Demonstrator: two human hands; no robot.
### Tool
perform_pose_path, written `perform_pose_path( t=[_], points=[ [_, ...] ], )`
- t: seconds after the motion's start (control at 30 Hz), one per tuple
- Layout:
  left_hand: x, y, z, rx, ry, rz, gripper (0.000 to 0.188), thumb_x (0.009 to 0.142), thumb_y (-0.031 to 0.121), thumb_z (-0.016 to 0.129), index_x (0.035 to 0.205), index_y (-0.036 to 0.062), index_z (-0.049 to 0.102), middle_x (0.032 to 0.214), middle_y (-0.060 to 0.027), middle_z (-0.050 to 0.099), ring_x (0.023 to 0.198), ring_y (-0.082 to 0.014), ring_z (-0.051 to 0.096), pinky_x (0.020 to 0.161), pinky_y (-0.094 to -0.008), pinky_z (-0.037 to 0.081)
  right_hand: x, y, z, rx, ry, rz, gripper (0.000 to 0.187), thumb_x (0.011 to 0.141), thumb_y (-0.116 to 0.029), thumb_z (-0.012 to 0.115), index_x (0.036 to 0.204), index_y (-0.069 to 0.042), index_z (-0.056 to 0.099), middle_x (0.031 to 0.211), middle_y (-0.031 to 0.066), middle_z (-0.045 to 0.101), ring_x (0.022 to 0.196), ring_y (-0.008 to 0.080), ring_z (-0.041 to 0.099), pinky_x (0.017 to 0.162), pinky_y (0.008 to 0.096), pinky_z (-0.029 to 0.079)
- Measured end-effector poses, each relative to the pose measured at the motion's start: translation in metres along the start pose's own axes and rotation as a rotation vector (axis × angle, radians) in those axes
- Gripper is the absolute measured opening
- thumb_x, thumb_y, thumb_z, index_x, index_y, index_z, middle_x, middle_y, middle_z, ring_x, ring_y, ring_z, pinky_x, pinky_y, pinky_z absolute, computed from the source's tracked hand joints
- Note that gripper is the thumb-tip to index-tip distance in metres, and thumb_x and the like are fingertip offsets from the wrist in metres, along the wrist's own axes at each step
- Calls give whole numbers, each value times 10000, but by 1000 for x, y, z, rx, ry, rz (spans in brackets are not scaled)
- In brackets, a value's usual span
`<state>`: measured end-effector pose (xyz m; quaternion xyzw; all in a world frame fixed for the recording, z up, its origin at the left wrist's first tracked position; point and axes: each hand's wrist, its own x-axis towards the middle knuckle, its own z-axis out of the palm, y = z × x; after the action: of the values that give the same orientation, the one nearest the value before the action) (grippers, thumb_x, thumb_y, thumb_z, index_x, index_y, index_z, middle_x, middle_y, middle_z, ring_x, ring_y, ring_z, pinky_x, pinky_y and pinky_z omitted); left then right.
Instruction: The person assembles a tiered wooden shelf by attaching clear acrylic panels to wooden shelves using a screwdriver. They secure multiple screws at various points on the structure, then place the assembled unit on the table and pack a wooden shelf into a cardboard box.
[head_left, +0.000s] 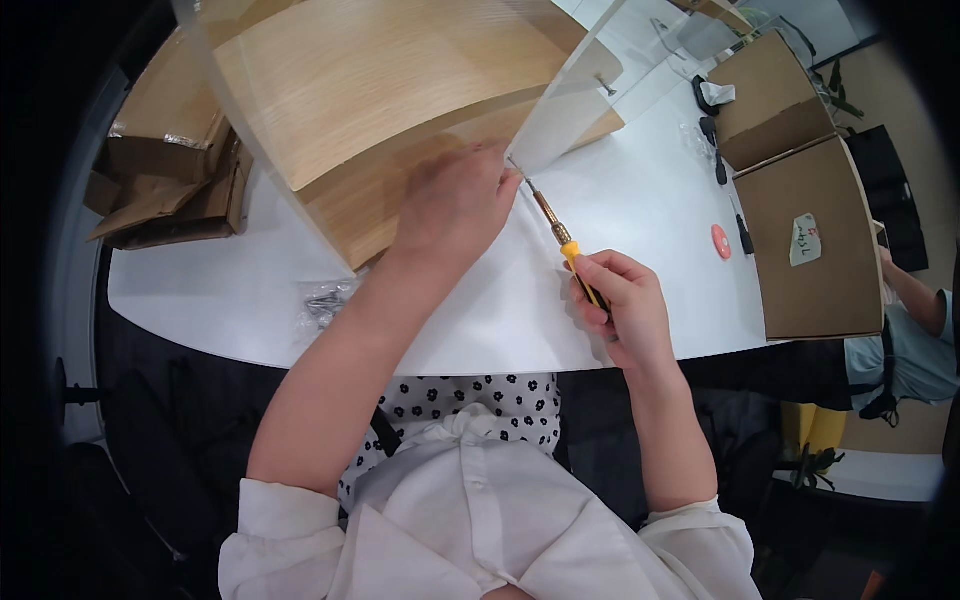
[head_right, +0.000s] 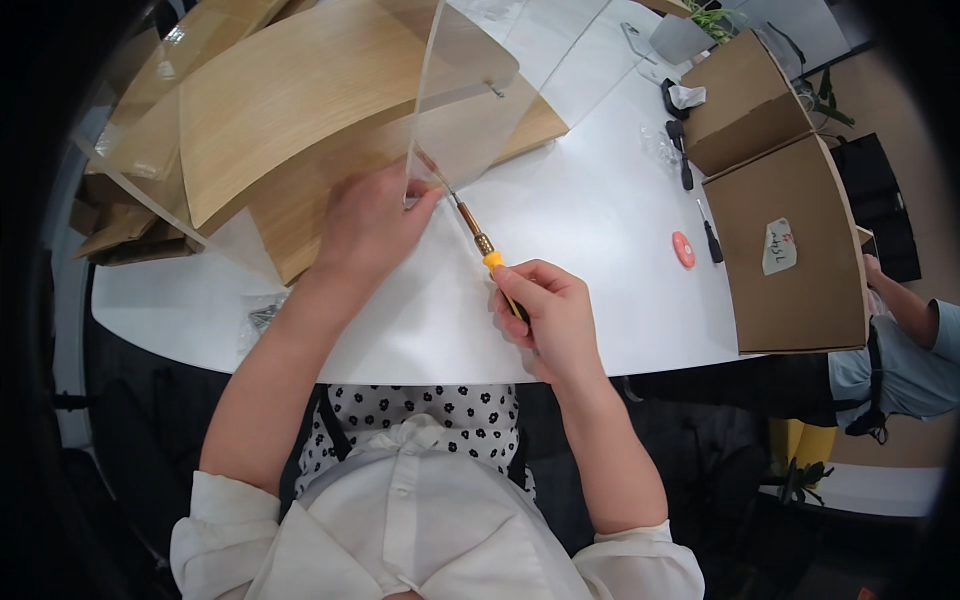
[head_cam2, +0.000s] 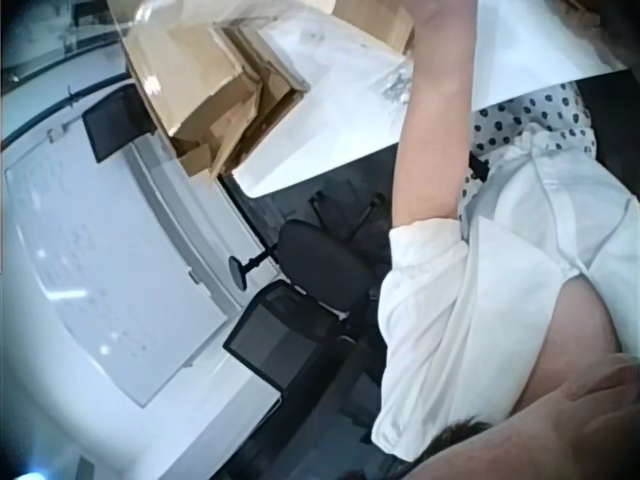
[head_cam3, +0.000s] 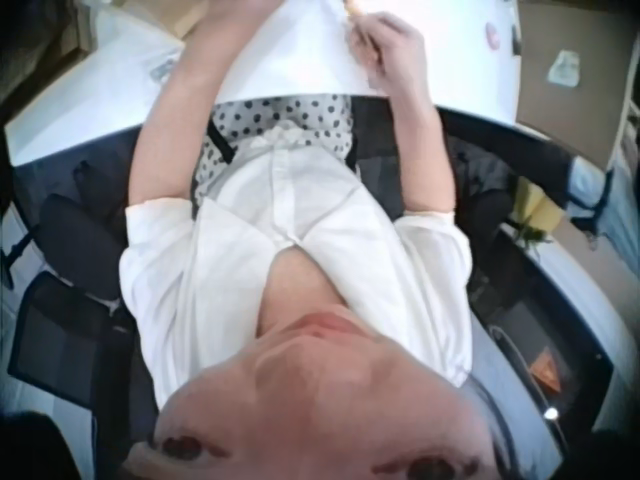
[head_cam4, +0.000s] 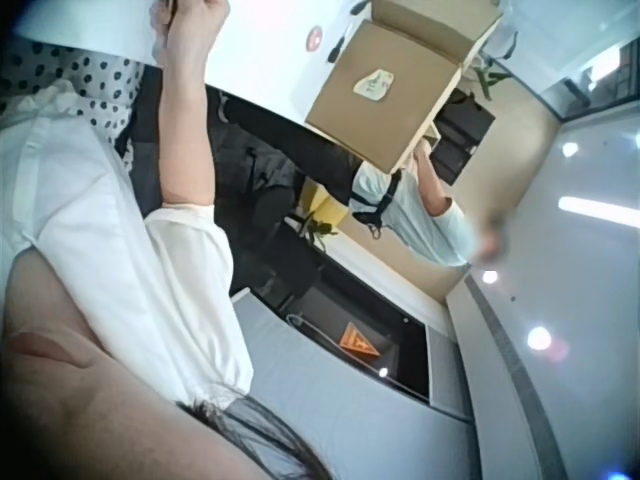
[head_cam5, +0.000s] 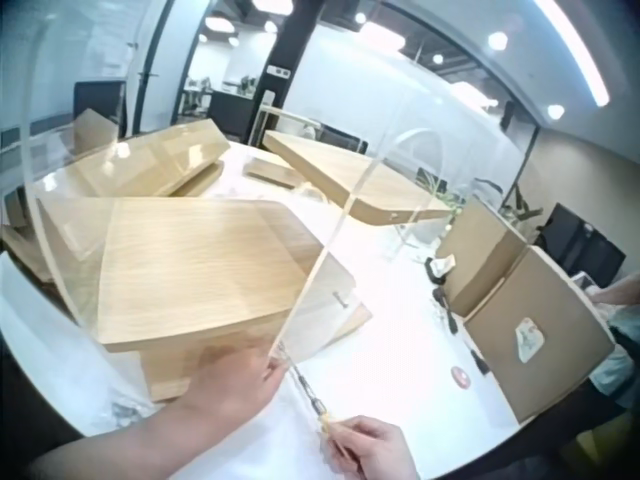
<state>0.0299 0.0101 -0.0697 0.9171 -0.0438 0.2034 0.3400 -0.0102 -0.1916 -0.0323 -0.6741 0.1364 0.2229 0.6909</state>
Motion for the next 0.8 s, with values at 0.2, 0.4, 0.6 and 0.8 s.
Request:
perform_pose_path(
  t=[0.2, 0.4, 0.6, 0.8],
  points=[
    [-1, 1, 0, -18, -5, -16, 138, 880, 157, 661, 911, 25, 637, 847, -148, 687, 801, -340, 675, 729, -436, 539, 4, 3, -14, 360, -216, 216, 192, 958, -85, 625, 1077, 43, 546, 767, 50, 580, 487, 49, 403, 407, 206, 286],
    [0, 7, -4, -25, -9, -21, 149, 882, 164, 661, 917, 20, 639, 870, -145, 690, 812, -343, 676, 736, -442, 539, 5, 32, -5, -1125, 368, -1045, 247, 868, -51, 720, 1087, 26, 635, 809, 80, 614, 597, 157, 580, 471, 289, 452],
    [1, 5, -5, -20, -21, -15, 154, 884, 166, 661, 903, 17, 630, 869, -148, 688, 812, -345, 676, 730, -442, 539, 4, 33, 3, -1217, 443, -1025, 224, 896, -100, 692, 1082, 23, 678, 771, 57, 595, 576, 175, 569, 471, 297, 450],
    [0, -1, -2, -11, -14, -9, 154, 883, 167, 660, 883, 17, 624, 838, -153, 680, 799, -349, 671, 720, -443, 532, 2, -4, -1, 99, -144, 117, 237, 991, -146, 576, 1088, 64, 625, 725, 20, 536, 473, 65, 390, 391, 214, 278]
  ],
)
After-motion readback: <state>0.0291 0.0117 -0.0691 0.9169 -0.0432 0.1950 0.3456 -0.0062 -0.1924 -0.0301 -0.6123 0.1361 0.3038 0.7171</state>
